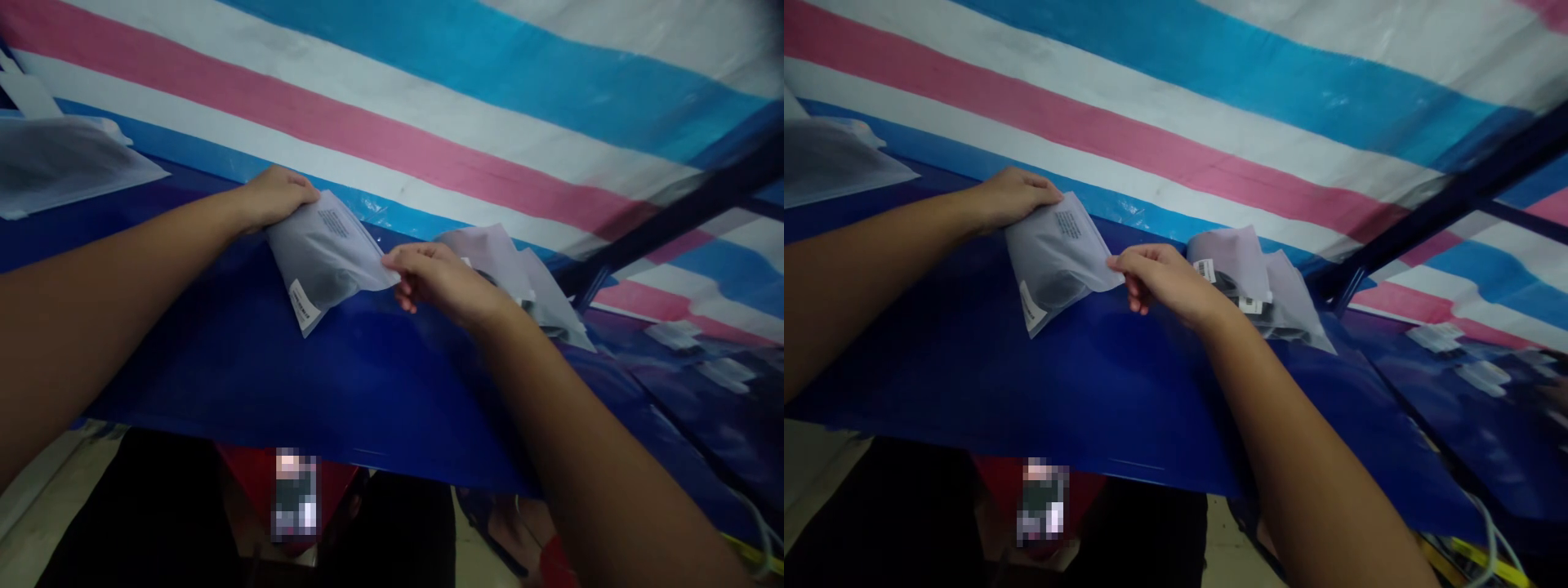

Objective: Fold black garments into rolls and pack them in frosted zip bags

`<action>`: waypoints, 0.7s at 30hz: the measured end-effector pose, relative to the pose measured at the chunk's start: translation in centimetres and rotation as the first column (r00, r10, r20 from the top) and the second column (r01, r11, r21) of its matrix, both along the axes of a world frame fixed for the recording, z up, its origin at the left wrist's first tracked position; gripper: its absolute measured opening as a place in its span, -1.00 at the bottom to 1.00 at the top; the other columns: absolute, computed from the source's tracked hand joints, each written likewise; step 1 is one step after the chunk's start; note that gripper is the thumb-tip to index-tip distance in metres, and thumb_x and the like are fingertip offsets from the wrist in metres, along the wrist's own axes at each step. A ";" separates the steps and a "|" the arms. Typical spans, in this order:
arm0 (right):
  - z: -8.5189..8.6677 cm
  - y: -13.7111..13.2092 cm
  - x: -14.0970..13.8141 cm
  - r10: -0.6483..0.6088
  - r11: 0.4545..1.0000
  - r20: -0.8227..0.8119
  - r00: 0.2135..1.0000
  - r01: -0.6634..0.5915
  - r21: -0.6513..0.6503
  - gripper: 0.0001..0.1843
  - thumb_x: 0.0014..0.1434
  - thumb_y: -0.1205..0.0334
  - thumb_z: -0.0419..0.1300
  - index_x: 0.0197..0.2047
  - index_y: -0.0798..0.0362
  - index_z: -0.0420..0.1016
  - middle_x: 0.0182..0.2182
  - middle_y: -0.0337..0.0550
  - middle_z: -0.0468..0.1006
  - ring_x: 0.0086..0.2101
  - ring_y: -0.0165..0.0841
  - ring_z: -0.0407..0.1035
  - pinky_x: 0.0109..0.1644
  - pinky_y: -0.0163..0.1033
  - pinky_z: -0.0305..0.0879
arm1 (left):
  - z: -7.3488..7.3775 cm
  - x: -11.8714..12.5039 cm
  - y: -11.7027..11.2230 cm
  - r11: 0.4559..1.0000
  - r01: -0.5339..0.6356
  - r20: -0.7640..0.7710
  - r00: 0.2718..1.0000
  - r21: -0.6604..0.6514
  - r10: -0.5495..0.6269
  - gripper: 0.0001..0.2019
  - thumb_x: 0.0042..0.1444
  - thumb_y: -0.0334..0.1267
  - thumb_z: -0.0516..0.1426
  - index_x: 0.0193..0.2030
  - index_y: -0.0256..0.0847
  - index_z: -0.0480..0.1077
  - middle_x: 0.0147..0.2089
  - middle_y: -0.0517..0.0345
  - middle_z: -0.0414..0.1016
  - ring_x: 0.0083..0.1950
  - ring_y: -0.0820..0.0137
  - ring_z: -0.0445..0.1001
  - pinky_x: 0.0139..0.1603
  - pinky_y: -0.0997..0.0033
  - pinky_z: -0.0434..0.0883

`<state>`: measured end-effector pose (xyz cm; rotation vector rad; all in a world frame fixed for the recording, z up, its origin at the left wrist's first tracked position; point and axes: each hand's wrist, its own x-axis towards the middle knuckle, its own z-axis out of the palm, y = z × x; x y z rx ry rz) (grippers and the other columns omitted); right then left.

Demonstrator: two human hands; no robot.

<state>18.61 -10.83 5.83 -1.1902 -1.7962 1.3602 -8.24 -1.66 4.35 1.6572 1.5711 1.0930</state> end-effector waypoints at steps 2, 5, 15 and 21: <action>0.0 0.0 -0.2 -0.102 0.985 -0.001 0.995 0.101 0.142 -0.75 0.20 0.10 0.44 -0.38 0.00 0.51 -0.54 -0.28 0.45 -0.55 -0.42 0.34 -0.50 -0.30 0.27 | -0.1 0.5 -0.2 1.000 0.023 0.001 1.000 0.003 -0.023 -0.79 0.21 -0.11 0.25 -0.21 -0.20 0.62 -0.23 0.09 0.59 -0.16 0.24 0.50 -0.05 0.21 0.42; 0.0 -0.2 -0.5 -0.120 0.958 0.022 0.993 0.110 0.263 -0.79 0.22 0.09 0.44 -0.29 0.04 0.61 -0.52 -0.29 0.46 -0.53 -0.46 0.26 -0.47 -0.31 0.19 | -0.2 1.4 -0.4 0.998 0.047 -0.037 0.998 0.034 -0.046 -0.74 0.23 -0.04 0.23 -0.20 -0.17 0.63 -0.16 0.07 0.63 -0.08 0.17 0.55 -0.01 0.20 0.43; -0.6 0.4 -0.4 -0.147 0.986 0.042 0.988 0.143 0.091 -0.73 0.27 0.18 0.32 -0.47 0.05 0.55 -0.58 -0.23 0.44 -0.54 -0.45 0.25 -0.46 -0.30 0.17 | -1.0 2.8 -0.9 0.974 0.197 -0.041 0.980 0.112 -0.193 -0.77 0.19 -0.07 0.18 -0.23 -0.13 0.62 -0.04 0.07 0.70 0.12 0.13 0.57 0.20 0.26 0.44; -1.0 1.0 -0.2 -0.183 0.983 -0.090 0.979 0.182 -0.018 -0.86 0.17 0.23 0.33 -0.40 0.07 0.63 -0.45 -0.13 0.57 -0.47 -0.42 0.38 -0.40 -0.31 0.33 | -0.9 2.8 -1.2 0.973 0.199 0.001 0.980 0.120 -0.200 -0.82 0.18 -0.14 0.21 -0.22 -0.11 0.63 -0.02 0.03 0.71 0.11 0.17 0.58 0.11 0.35 0.47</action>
